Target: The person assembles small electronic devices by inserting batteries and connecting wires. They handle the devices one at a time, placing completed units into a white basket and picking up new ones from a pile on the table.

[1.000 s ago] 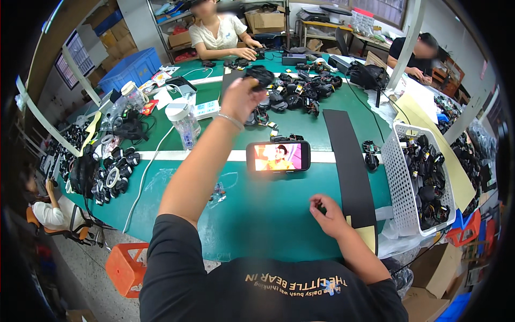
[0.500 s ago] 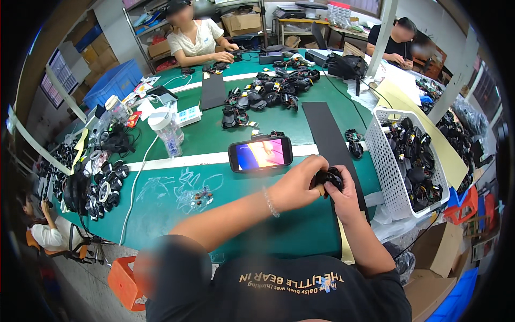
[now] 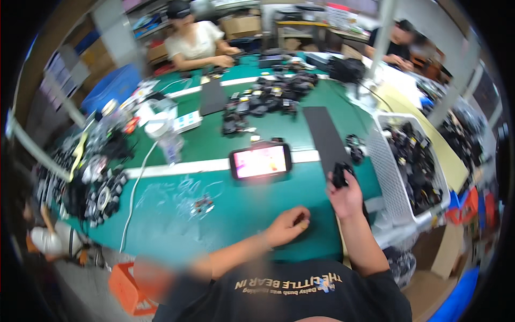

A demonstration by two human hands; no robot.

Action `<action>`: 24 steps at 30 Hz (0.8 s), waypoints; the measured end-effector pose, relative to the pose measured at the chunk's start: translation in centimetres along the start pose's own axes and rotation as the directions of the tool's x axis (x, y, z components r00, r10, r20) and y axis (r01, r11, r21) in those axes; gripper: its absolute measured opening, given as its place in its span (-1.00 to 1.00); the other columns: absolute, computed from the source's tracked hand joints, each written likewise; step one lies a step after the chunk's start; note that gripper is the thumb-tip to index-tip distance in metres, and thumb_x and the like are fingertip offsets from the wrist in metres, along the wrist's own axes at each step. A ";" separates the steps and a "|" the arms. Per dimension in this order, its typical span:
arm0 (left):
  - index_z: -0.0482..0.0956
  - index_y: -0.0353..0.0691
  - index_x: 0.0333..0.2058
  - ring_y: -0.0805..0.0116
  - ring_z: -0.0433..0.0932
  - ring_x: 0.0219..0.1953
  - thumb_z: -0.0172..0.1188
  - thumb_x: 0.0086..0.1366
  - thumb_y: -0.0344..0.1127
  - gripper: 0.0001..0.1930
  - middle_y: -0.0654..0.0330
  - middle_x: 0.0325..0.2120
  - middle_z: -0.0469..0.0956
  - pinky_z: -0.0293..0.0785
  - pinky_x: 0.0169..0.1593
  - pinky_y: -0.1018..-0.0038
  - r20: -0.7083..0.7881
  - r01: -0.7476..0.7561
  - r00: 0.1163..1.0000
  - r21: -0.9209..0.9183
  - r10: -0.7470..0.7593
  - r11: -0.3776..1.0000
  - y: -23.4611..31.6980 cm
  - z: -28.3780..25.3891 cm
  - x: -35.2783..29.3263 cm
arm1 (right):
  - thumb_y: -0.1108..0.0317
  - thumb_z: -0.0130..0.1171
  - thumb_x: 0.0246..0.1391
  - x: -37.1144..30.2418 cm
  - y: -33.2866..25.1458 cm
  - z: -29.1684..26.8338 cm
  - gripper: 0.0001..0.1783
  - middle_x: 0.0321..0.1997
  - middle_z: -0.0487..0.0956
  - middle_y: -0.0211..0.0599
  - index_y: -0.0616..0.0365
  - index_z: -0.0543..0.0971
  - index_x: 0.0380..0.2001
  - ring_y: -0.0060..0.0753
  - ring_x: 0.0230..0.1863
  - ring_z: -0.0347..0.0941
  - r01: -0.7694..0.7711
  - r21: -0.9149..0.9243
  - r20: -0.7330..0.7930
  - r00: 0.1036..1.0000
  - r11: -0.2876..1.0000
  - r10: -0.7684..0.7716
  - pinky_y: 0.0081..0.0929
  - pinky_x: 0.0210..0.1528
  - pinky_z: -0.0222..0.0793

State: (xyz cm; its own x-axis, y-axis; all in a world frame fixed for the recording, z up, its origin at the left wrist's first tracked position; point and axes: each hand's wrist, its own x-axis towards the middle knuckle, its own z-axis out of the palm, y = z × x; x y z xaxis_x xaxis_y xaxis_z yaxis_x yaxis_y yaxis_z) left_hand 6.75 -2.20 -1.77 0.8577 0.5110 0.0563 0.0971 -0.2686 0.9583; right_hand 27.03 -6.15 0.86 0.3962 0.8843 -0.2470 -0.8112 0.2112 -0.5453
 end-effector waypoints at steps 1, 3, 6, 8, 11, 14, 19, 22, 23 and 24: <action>0.35 -0.26 -0.27 0.46 0.40 -0.26 0.04 0.24 -0.37 -0.87 0.24 -0.41 0.40 0.35 -0.15 0.51 0.002 0.007 1.000 0.038 -0.007 0.999 0.0 0.2 0.5 | 0.14 -0.09 0.12 0.4 -0.5 0.3 -0.71 -0.40 0.44 -0.23 0.13 0.35 -0.25 -0.42 -0.53 0.21 0.000 -0.014 -0.074 0.997 1.000 -0.001 -0.53 -0.43 0.14; 0.35 -0.27 -0.26 0.47 0.40 -0.30 0.04 0.24 -0.39 -0.87 0.24 -0.42 0.41 0.35 -0.18 0.53 -0.046 0.084 0.995 -0.156 -0.092 0.984 -1.3 0.8 0.5 | 0.09 -0.11 0.12 2.0 -1.3 0.0 -0.69 -0.51 0.39 -0.21 0.13 0.33 -0.33 -0.40 -0.58 0.17 0.013 0.080 -0.076 0.997 0.997 -0.007 -0.52 -0.45 0.10; 0.34 -0.26 -0.28 0.48 0.39 -0.35 0.06 0.23 -0.40 -0.88 0.24 -0.43 0.41 0.35 -0.22 0.56 -0.069 0.018 0.997 -0.329 -0.043 0.944 -2.0 0.2 0.2 | 0.02 -0.20 0.16 3.7 -3.5 1.6 -0.68 -0.64 0.29 -0.40 0.03 0.34 -0.40 -0.41 -0.61 0.16 0.019 0.048 0.108 0.994 0.999 -0.024 -0.49 -0.47 0.08; 0.34 -0.26 -0.29 0.52 0.37 -0.37 0.05 0.25 -0.38 -0.88 0.25 -0.43 0.41 0.35 -0.23 0.57 -0.059 -0.001 0.998 -0.428 -0.027 0.904 -1.3 0.4 0.6 | 0.03 -0.19 0.16 5.2 -6.5 1.3 -0.69 -0.65 0.30 -0.41 0.00 0.36 -0.43 -0.42 -0.62 0.16 0.159 0.021 0.162 0.974 0.987 -0.160 -0.48 -0.48 0.08; 0.32 -0.26 -0.28 0.50 0.39 -0.36 0.05 0.24 -0.40 -0.88 0.23 -0.41 0.42 0.36 -0.23 0.57 -0.030 0.034 0.998 -0.459 -0.053 0.888 -1.0 0.5 1.1 | 0.04 -0.19 0.17 7.2 -11.4 2.6 -0.68 -0.65 0.30 -0.38 0.03 0.33 -0.47 -0.40 -0.62 0.17 0.293 -0.164 0.034 0.956 0.942 -0.292 -0.47 -0.50 0.08; 0.33 -0.26 -0.29 0.49 0.39 -0.37 0.05 0.24 -0.42 -0.89 0.23 -0.42 0.42 0.36 -0.25 0.55 -0.045 0.017 0.998 -0.457 -0.042 0.889 -1.1 0.4 1.0 | 0.05 -0.17 0.16 10.0 -16.0 3.8 -0.68 -0.67 0.31 -0.35 0.06 0.32 -0.49 -0.39 -0.63 0.20 0.456 -0.207 0.020 0.886 0.865 -0.463 -0.46 -0.52 0.12; 0.33 -0.26 -0.30 0.47 0.40 -0.40 0.04 0.24 -0.41 -0.90 0.21 -0.46 0.43 0.36 -0.26 0.56 -0.058 0.046 0.995 -0.462 -0.081 0.886 -0.6 0.3 1.1 | -0.02 -0.14 0.13 14.5 -24.2 5.2 -0.63 -0.67 0.37 -0.36 0.06 0.38 -0.46 -0.40 -0.64 0.29 0.622 -0.263 -0.139 0.732 0.738 -0.667 -0.45 -0.56 0.20; 0.33 -0.27 -0.30 0.47 0.40 -0.41 0.03 0.25 -0.42 -0.91 0.20 -0.47 0.44 0.36 -0.28 0.57 -0.085 0.053 0.991 -0.436 -0.099 0.899 -0.1 0.0 0.8 | -0.05 -0.16 0.13 15.2 -27.6 5.2 -0.61 -0.67 0.38 -0.39 0.04 0.39 -0.48 -0.43 -0.66 0.31 0.651 -0.357 -0.180 0.656 0.670 -0.733 -0.44 -0.57 0.22; 0.33 -0.27 -0.30 0.47 0.40 -0.41 0.02 0.25 -0.42 -0.91 0.20 -0.47 0.44 0.36 -0.29 0.57 -0.095 0.052 0.990 -0.426 -0.102 0.903 0.0 -0.1 0.8 | -0.01 -0.13 0.11 15.1 -28.7 5.0 -0.63 -0.69 0.38 -0.39 0.05 0.40 -0.50 -0.44 -0.70 0.32 0.662 -0.393 -0.200 0.616 0.638 -0.762 -0.47 -0.64 0.20; 0.33 -0.27 -0.31 0.47 0.40 -0.42 0.02 0.25 -0.42 -0.91 0.19 -0.47 0.44 0.36 -0.29 0.57 -0.098 0.050 0.990 -0.436 -0.103 0.899 0.0 -0.1 0.9 | 0.01 -0.12 0.10 15.0 -29.9 4.5 -0.64 -0.71 0.38 -0.38 0.06 0.40 -0.52 -0.44 -0.73 0.32 0.678 -0.450 -0.197 0.559 0.581 -0.806 -0.49 -0.69 0.17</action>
State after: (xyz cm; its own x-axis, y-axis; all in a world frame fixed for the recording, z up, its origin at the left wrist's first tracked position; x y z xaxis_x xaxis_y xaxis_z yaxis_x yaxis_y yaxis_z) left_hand 7.47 -1.60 -1.71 0.7896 0.6134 -0.0154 -0.0896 0.1400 0.9861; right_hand 55.32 2.72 17.09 0.9595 0.2423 0.1438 -0.0084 0.5349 -0.8449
